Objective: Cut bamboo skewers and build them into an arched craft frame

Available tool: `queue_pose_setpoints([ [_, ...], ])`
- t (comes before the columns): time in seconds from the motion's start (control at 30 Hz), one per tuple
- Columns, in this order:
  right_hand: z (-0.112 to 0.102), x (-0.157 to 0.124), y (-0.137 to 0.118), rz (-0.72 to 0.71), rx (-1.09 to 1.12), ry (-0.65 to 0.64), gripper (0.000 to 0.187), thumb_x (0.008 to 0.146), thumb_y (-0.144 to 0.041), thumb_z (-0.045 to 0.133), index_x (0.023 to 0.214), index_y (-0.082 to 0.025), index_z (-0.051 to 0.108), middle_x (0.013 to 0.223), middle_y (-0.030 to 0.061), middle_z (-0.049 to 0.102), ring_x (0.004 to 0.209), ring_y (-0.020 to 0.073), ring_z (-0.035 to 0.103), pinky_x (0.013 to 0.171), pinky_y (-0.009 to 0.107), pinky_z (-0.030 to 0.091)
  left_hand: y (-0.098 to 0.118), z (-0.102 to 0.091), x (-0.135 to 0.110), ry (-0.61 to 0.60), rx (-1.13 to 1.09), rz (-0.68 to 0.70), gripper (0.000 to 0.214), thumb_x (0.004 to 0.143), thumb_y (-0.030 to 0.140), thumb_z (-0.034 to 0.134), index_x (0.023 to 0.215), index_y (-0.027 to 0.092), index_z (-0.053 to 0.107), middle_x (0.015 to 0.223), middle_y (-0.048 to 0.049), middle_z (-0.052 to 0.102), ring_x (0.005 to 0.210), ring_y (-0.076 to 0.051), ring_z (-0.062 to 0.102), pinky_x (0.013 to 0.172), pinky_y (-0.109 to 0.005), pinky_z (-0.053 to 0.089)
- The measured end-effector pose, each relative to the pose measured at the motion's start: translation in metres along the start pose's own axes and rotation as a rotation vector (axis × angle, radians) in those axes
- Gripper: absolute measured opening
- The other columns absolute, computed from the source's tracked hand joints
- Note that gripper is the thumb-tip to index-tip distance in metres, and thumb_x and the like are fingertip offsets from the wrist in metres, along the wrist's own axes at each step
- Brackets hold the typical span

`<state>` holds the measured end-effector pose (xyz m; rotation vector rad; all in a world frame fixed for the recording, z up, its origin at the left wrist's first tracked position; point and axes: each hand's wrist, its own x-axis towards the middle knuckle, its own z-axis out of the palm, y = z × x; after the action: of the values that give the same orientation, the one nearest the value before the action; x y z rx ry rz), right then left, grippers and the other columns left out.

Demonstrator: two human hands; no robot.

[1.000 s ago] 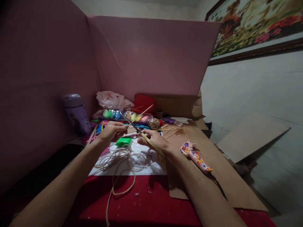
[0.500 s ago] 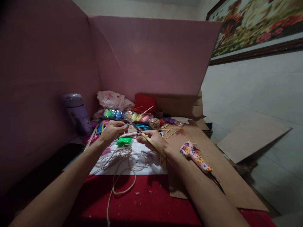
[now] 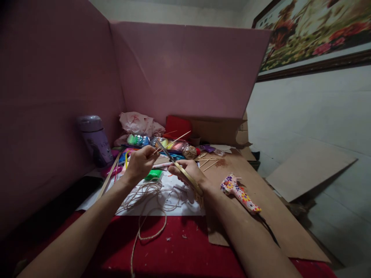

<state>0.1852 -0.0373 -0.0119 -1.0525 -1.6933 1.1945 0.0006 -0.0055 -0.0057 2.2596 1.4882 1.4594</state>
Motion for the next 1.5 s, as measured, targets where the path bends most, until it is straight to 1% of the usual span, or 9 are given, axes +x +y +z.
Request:
queue_pose_setpoints([
  [0.17,0.003,-0.001,0.000,-0.004,0.011,0.012,0.054,0.059,-0.065,0.064,0.075,-0.014,0.058,0.046,-0.0059,0.042,0.038,0.0047,0.031,0.035,0.018,0.019,-0.003,0.000,-0.001,0.037,0.065,0.055,0.024,0.078,0.026,0.050,0.056,0.019,0.045,0.051,0.0015,0.047,0.051,-0.011,0.039,0.053,-0.023,0.024],
  [0.27,0.005,0.000,0.002,-0.014,0.013,0.029,0.053,0.060,-0.064,0.064,0.076,-0.014,0.059,0.048,-0.0055,0.043,0.039,0.0045,0.033,0.035,0.018,0.021,-0.004,0.001,-0.001,0.036,0.055,0.052,0.025,0.077,0.024,0.051,0.054,0.018,0.041,0.049,0.0031,0.042,0.050,-0.010,0.036,0.052,-0.023,0.022],
  [0.5,0.008,0.005,0.006,-0.042,0.016,0.048,0.058,0.058,-0.064,0.066,0.086,-0.013,0.061,0.053,-0.0045,0.047,0.041,0.0049,0.034,0.038,0.019,0.024,-0.002,0.000,-0.002,0.005,0.007,-0.002,0.028,0.080,0.029,0.046,0.055,0.018,0.043,0.051,0.0029,0.040,0.051,-0.010,0.033,0.052,-0.024,0.022],
  [0.7,0.009,0.003,0.006,-0.034,-0.009,0.046,0.056,0.061,-0.062,0.065,0.086,-0.012,0.062,0.049,-0.0063,0.042,0.040,0.0050,0.031,0.038,0.020,0.022,-0.002,0.001,-0.002,-0.021,0.006,-0.024,0.029,0.081,0.032,0.045,0.055,0.018,0.043,0.052,0.0027,0.039,0.053,-0.010,0.034,0.053,-0.023,0.023],
  [0.87,0.009,0.003,0.007,-0.059,-0.065,0.095,0.055,0.061,-0.060,0.066,0.087,-0.011,0.065,0.047,-0.0068,0.038,0.041,0.0056,0.029,0.040,0.020,0.024,-0.003,0.002,-0.001,-0.009,0.016,-0.025,0.030,0.080,0.030,0.045,0.053,0.018,0.041,0.049,0.0033,0.036,0.051,-0.010,0.031,0.053,-0.024,0.022],
  [1.0,0.009,0.005,0.009,-0.072,-0.130,0.124,0.053,0.061,-0.058,0.067,0.085,-0.011,0.067,0.049,-0.0050,0.042,0.043,0.0063,0.032,0.041,0.020,0.026,-0.003,0.001,-0.001,0.004,0.005,-0.010,0.030,0.079,0.028,0.046,0.052,0.018,0.040,0.048,0.0040,0.035,0.050,-0.009,0.030,0.052,-0.024,0.021],
  [1.13,0.010,0.008,0.011,-0.081,-0.122,0.112,0.055,0.062,-0.058,0.066,0.090,-0.011,0.067,0.055,-0.0027,0.048,0.046,0.0073,0.036,0.042,0.020,0.028,-0.004,0.000,0.000,0.007,-0.002,-0.024,0.031,0.079,0.029,0.046,0.051,0.017,0.039,0.048,0.0045,0.034,0.050,-0.009,0.029,0.052,-0.024,0.020],
  [1.3,0.010,0.009,0.012,-0.073,-0.149,0.104,0.058,0.061,-0.059,0.066,0.094,-0.012,0.067,0.061,-0.0002,0.053,0.052,0.0099,0.043,0.045,0.021,0.032,-0.007,-0.002,0.002,-0.035,-0.073,-0.082,0.030,0.076,0.029,0.047,0.050,0.017,0.038,0.047,0.0046,0.036,0.049,-0.008,0.032,0.050,-0.024,0.021],
  [1.5,0.010,0.008,0.011,-0.087,-0.129,0.091,0.059,0.061,-0.059,0.066,0.095,-0.011,0.065,0.058,-0.0025,0.048,0.049,0.0081,0.037,0.044,0.021,0.027,-0.007,-0.002,0.003,-0.081,-0.208,-0.124,0.022,0.071,0.021,0.043,0.050,0.017,0.044,0.046,0.0042,0.040,0.048,-0.009,0.036,0.049,-0.023,0.024],
])
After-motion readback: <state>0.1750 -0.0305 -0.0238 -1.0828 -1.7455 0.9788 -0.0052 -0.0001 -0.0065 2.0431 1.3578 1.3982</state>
